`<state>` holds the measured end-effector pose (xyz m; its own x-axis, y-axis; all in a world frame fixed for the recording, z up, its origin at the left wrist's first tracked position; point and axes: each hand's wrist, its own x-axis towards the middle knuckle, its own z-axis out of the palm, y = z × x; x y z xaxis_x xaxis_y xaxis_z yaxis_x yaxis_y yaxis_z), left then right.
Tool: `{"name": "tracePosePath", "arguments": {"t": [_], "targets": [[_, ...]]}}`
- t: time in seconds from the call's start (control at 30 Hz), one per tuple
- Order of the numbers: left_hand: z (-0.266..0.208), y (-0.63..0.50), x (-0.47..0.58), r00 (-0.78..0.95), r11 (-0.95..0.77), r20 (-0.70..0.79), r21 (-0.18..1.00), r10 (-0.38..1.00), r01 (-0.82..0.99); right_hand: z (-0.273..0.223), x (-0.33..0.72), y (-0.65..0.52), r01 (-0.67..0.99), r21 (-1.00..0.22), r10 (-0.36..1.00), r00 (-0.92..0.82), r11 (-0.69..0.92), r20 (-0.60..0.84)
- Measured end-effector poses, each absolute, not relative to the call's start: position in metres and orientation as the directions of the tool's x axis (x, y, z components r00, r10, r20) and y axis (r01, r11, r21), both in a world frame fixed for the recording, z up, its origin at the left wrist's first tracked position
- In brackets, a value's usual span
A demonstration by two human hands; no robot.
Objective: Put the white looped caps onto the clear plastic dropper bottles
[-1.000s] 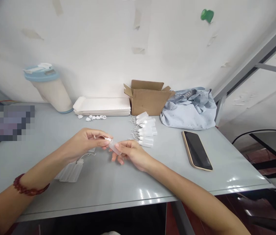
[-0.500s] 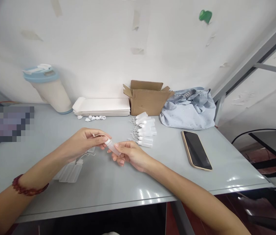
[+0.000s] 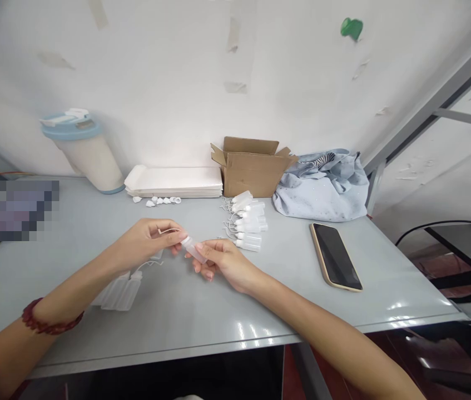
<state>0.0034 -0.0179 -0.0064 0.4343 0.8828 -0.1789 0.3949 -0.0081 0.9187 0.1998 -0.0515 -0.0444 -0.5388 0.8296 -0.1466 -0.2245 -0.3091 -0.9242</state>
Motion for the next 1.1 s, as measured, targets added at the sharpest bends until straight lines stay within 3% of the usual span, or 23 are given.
{"name": "tracePosePath", "arguments": {"t": [0.43, 0.63, 0.97, 1.1], "targets": [[-0.0039, -0.0167, -0.002, 0.501, -0.051, -0.134, 0.94, 0.855, 0.338, -0.0491, 0.2001, -0.0497, -0.165, -0.948, 0.843, -0.515, -0.271, -0.152], [-0.0056, -0.0182, 0.002, 0.485, -0.064, -0.216, 0.865, 0.847, 0.498, -0.045, 0.1987, -0.0516, -0.052, -0.986, 0.861, -0.495, -0.161, -0.114], [-0.0125, -0.0187, 0.0049, 0.461, -0.08, -0.196, 0.855, 0.866, 0.513, -0.0446, 0.197, -0.058, 0.211, -0.975, 0.935, -0.354, 0.062, -0.017], [-0.0097, -0.0201, 0.0051, 0.512, -0.151, -0.152, 0.852, 0.846, 0.502, -0.0421, 0.197, -0.0572, 0.1, -0.995, 0.914, -0.402, -0.026, -0.064]]}}
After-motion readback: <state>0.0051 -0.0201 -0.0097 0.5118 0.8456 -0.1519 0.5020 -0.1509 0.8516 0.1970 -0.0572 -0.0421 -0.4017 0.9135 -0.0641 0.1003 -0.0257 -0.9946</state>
